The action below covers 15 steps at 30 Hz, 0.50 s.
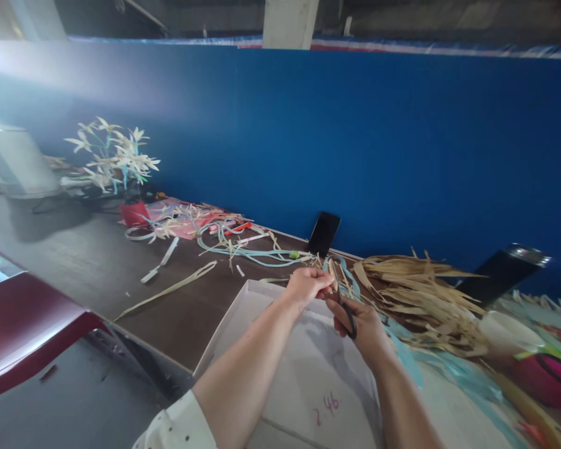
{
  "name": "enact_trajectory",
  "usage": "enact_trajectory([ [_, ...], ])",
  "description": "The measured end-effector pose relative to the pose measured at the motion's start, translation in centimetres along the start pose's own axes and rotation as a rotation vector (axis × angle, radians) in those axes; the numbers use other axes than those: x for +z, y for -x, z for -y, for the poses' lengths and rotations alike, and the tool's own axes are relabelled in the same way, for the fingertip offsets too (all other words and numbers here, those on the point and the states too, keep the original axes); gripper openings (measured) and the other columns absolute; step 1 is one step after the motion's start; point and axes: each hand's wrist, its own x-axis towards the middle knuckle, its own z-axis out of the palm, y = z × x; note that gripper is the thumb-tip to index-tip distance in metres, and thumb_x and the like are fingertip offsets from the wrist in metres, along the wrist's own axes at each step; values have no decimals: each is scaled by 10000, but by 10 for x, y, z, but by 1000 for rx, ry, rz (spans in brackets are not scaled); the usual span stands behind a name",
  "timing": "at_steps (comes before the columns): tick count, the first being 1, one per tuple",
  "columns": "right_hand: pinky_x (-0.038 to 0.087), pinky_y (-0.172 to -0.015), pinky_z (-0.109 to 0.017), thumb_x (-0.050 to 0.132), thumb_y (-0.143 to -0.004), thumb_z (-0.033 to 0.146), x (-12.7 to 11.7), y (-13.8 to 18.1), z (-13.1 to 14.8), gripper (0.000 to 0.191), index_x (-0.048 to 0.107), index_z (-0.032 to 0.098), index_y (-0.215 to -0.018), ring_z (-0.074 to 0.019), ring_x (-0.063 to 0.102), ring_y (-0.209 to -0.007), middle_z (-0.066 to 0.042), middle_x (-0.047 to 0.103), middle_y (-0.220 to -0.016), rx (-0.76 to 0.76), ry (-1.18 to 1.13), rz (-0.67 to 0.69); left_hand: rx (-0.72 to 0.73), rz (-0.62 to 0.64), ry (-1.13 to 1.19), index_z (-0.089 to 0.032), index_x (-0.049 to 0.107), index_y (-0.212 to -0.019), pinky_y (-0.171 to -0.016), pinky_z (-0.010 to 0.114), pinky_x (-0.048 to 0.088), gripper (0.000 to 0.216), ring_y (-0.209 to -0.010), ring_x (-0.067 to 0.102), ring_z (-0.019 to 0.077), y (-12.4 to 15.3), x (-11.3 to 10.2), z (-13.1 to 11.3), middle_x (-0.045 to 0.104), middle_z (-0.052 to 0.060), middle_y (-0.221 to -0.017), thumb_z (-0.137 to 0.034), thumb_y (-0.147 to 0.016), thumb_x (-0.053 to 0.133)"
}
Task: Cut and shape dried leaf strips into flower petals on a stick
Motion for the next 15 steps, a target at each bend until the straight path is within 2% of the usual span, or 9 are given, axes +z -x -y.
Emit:
enact_trajectory([
  [9, 334, -425, -220, 626, -703, 475, 2, -1, -1, 391, 678, 161, -931, -92, 424, -417, 28, 509, -471, 1, -27, -59, 23, 24, -13, -102, 628, -675, -525, 198, 387, 257, -528, 489, 66, -2, -1, 3, 573, 28, -602, -348, -617, 680],
  [15, 389, -447, -212, 672, -662, 462, -6, -6, -11, 461, 644, 162, -1011, -106, 514, -484, -8, 603, -596, 59, -202, -299, 48, 47, -3, -100, 636, -699, -542, 192, 378, 295, -574, 492, 70, -5, -2, 6, 596, 46, -664, -372, -600, 696],
])
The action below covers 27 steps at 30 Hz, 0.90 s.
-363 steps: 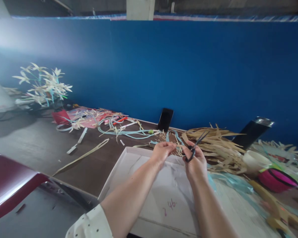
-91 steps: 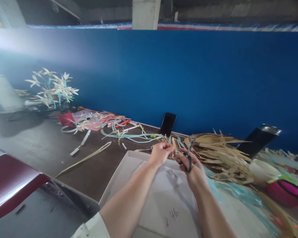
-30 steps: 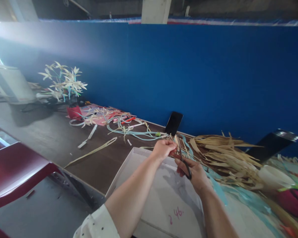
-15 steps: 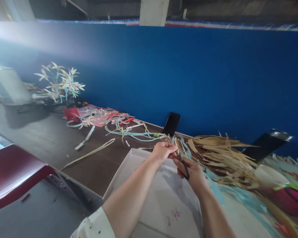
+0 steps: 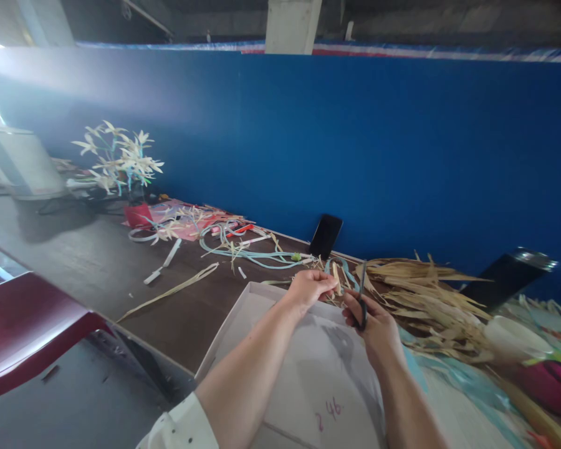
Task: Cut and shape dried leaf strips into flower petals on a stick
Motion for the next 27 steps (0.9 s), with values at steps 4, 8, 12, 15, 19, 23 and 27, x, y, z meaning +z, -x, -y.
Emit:
enact_trajectory([
  [4, 428, -477, -237, 708, -615, 429, 0, -1, 0, 550, 612, 151, -1080, -137, 562, -520, -24, 640, -640, -38, 59, -54, 5, 55, 50, -95, 636, -712, -583, 204, 393, 311, -600, 506, 75, 1, 0, 0, 599, 52, -688, -379, -601, 701],
  [8, 387, -408, -236, 708, -588, 421, 6, -1, -2, 555, 570, 162, -1058, -171, 590, -497, -29, 663, -649, 4, 190, -53, 31, 71, 63, -97, 645, -724, -624, 223, 413, 314, -646, 534, 95, 1, -1, 0, 614, 61, -722, -380, -602, 703],
  [12, 381, -393, -252, 695, -580, 411, 9, 0, -6, 504, 508, 174, -984, -192, 590, -465, -27, 656, -596, 16, 335, -86, 72, 13, -26, -121, 675, -810, -719, 253, 433, 332, -721, 568, 119, 1, 1, 4, 651, 76, -848, -367, -591, 715],
  [15, 382, -429, -260, 670, -601, 404, 9, 2, -10, 427, 490, 201, -930, -196, 587, -471, 2, 631, -533, -66, 488, -111, 119, 36, -82, -128, 680, -816, -741, 256, 443, 323, -802, 586, 148, 1, 3, 8, 646, 87, -969, -366, -600, 708],
  [19, 376, -476, -270, 659, -610, 406, 8, 2, -14, 375, 485, 229, -892, -207, 596, -521, 19, 626, -533, -135, 638, -86, 130, 45, -199, -123, 672, -863, -706, 256, 452, 341, -769, 595, 156, 4, 6, 8, 665, 76, -840, -384, -642, 664],
  [23, 381, -462, -270, 703, -570, 385, 7, 1, -18, 388, 488, 245, -861, -198, 584, -512, 1, 653, -605, -132, 546, -42, 188, -40, -373, -127, 682, -798, -696, 245, 435, 307, -721, 586, 148, 7, 6, 3, 667, 54, -760, -396, -660, 632],
  [27, 398, -404, -270, 725, -572, 364, 9, 2, -17, 405, 468, 254, -865, -203, 592, -521, -12, 665, -643, -66, 289, 83, 212, -80, -365, -141, 684, -773, -653, 229, 424, 278, -699, 579, 142, 9, 7, -2, 669, 48, -762, -387, -659, 626],
])
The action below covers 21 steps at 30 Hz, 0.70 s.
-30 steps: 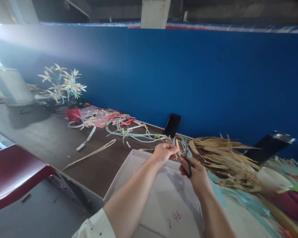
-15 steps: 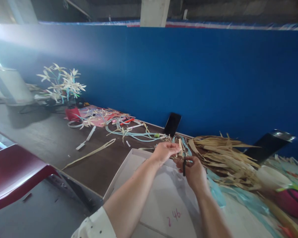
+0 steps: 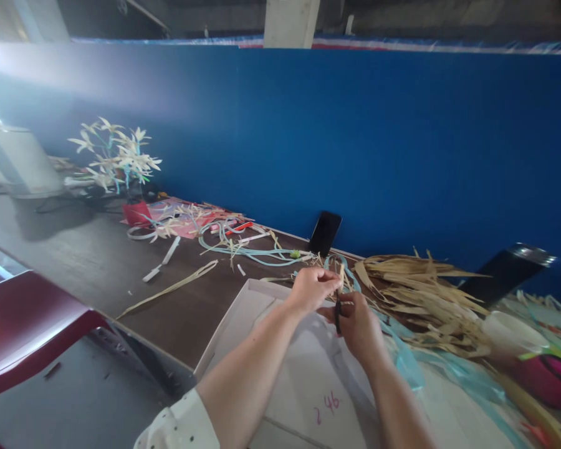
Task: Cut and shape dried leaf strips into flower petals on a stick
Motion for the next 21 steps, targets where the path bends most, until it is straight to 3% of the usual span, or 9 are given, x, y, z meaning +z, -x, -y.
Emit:
enact_trajectory([
  [4, 453, -401, -281, 753, -560, 334, 3, 1, 7, 459, 436, 237, -877, -226, 624, -615, -31, 676, -700, 44, -223, 117, -8, -20, 5, -145, 686, -766, -635, 226, 411, 276, -674, 563, 133, 0, 0, -3, 660, 39, -732, -389, -651, 630],
  [9, 491, -461, -294, 799, -494, 275, 1, 1, 13, 537, 434, 212, -883, -196, 617, -604, -31, 676, -744, 82, -321, 169, -34, 4, 51, -147, 685, -781, -630, 223, 404, 303, -665, 551, 125, 1, -2, -4, 650, 32, -719, -409, -637, 640],
  [13, 415, -411, -246, 782, -508, 332, -5, 0, 11, 480, 530, 177, -886, -185, 601, -550, -25, 662, -653, 64, -214, 146, -59, -2, 64, -143, 688, -784, -608, 221, 390, 329, -640, 532, 116, -2, -4, 0, 641, 31, -706, -427, -623, 651],
  [18, 439, -534, -277, 768, -502, 400, -8, -1, 12, 448, 675, 164, -872, -189, 592, -614, -33, 672, -697, -11, -63, -12, -107, -4, 173, -147, 688, -788, -622, 224, 396, 331, -635, 526, 112, -7, -5, 9, 632, 27, -690, -421, -604, 675],
  [21, 412, -508, -272, 743, -539, 438, -8, 2, 19, 467, 684, 151, -902, -175, 559, -566, -17, 635, -596, 1, -64, 40, -132, 11, 299, -134, 682, -773, -642, 229, 403, 322, -633, 526, 105, -9, -4, 10, 622, 29, -680, -393, -583, 704],
])
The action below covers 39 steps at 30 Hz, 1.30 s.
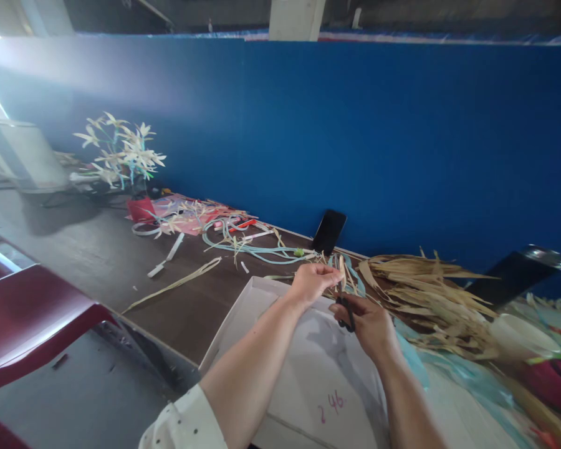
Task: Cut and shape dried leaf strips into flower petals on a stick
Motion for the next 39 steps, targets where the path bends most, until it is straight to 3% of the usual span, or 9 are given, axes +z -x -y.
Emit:
enact_trajectory([
  [6, 246, -396, -227, 644, -660, 514, -5, 6, 3, 451, 649, 149, -924, -103, 390, -439, -24, 594, -569, -14, -193, 302, -69, 85, 320, -78, 631, -686, -667, 252, 419, 325, -599, 517, 89, 3, 3, -7, 570, 31, -608, -329, -528, 765],
  [14, 256, -416, -212, 638, -658, 545, -9, 10, -1, 358, 621, 197, -743, -87, 340, -481, -14, 542, -638, 45, -537, 382, -89, 144, 417, -68, 592, -708, -592, 299, 462, 358, -582, 502, 103, 7, 5, -13, 525, 29, -597, -340, -546, 759],
  [18, 264, -416, -211, 639, -658, 551, -7, 12, -1, 413, 633, 204, -882, -116, 401, -541, -43, 570, -686, 86, -579, 394, -82, 125, 374, -72, 590, -702, -577, 294, 465, 361, -555, 507, 98, 7, 6, -14, 517, 20, -594, -352, -545, 756],
  [23, 173, -376, -202, 665, -640, 530, -4, 9, -4, 436, 618, 183, -899, -45, 228, -399, -30, 585, -622, 152, -506, 374, -78, 84, 357, -83, 580, -690, -512, 251, 434, 348, -533, 495, 93, 8, 5, -17, 512, 12, -581, -359, -555, 743],
  [30, 241, -408, -194, 697, -651, 428, -2, 13, 9, 396, 608, 233, -984, -63, 311, -458, -30, 595, -723, 173, -599, 371, -35, 101, 423, -86, 580, -656, -529, 233, 403, 316, -499, 467, 69, 9, 2, -21, 511, 3, -545, -355, -582, 728],
  [35, 164, -386, -165, 693, -684, 363, -3, 8, 7, 340, 620, 214, -981, -48, 260, -454, 15, 499, -633, 197, -575, 309, -55, -49, 410, -73, 624, -682, -648, 235, 415, 315, -596, 512, 75, 0, 0, -15, 580, 37, -642, -307, -525, 765],
  [39, 201, -401, -167, 661, -714, 389, -3, 6, 3, 351, 616, 214, -1015, -52, 280, -470, 10, 502, -658, 158, -543, 261, -59, -126, 451, -81, 626, -674, -684, 241, 416, 292, -610, 516, 69, -6, -6, -11, 576, 26, -656, -282, -516, 767],
])
